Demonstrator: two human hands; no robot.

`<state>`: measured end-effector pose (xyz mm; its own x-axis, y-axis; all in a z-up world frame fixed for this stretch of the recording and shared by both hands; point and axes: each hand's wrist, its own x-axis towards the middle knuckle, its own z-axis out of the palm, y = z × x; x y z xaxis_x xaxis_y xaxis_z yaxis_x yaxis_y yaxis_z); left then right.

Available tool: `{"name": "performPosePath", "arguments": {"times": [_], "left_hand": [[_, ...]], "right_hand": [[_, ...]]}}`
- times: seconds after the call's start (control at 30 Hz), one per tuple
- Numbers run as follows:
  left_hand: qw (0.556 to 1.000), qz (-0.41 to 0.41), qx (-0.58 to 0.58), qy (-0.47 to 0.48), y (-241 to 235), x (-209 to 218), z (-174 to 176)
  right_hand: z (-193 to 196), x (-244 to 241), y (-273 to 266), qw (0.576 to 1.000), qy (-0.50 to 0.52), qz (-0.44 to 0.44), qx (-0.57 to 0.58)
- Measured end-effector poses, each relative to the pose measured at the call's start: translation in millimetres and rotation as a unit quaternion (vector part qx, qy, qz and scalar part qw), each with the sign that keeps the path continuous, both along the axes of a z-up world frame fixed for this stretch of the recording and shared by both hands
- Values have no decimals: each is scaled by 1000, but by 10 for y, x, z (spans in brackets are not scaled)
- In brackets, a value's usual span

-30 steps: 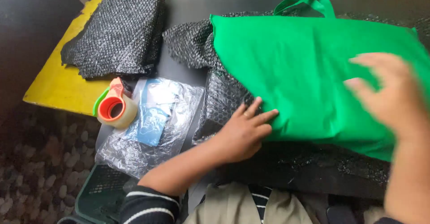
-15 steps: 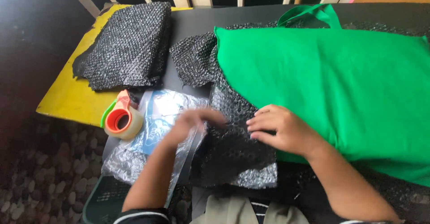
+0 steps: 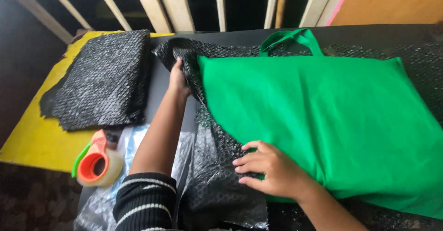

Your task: Dusting a green tote bag and wrapping it in black bubble wrap before securing it with adhesive tape.

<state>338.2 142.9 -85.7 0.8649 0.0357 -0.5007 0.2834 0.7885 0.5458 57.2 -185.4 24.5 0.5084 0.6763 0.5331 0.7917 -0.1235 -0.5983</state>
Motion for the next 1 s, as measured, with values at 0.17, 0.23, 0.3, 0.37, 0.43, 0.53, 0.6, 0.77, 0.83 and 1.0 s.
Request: {"name": "performPosePath", "arguments": {"times": [0.17,0.23,0.3,0.37,0.43,0.53,0.6,0.77,0.83,1.0], "left_hand": [[807,-79,584,-42,-505,264,768],[775,-142,603,-125,-872,386,730],[734,-198,617,-204,-1262,229,857],[658,-368,641,-146,-1707,-191,1126],[690,-349,610,-174,-1650,-122,1041],[767,-309,497,-265,-1268,-156,1054],[804,-278,414,-323,-948,-404,1239],[536,-417,670,-300,-507,-1497,1482],[483,-446,691,-300,-606,-1838,1445],[403,-373,787,-281,-842,-2071,981]], "right_hand": [[-63,26,-26,1000,3,0,-7],[-54,37,-29,1000,7,-3,3],[-68,49,-32,1000,8,2,15],[-111,52,-41,1000,14,-4,18],[-130,62,-49,1000,13,-8,14],[-152,43,-64,1000,20,-14,20],[-141,45,-61,999,22,-7,32],[-136,42,-27,997,27,-47,63],[-188,37,-3,994,29,-88,61],[-307,92,-106,977,-36,-207,30]]}}
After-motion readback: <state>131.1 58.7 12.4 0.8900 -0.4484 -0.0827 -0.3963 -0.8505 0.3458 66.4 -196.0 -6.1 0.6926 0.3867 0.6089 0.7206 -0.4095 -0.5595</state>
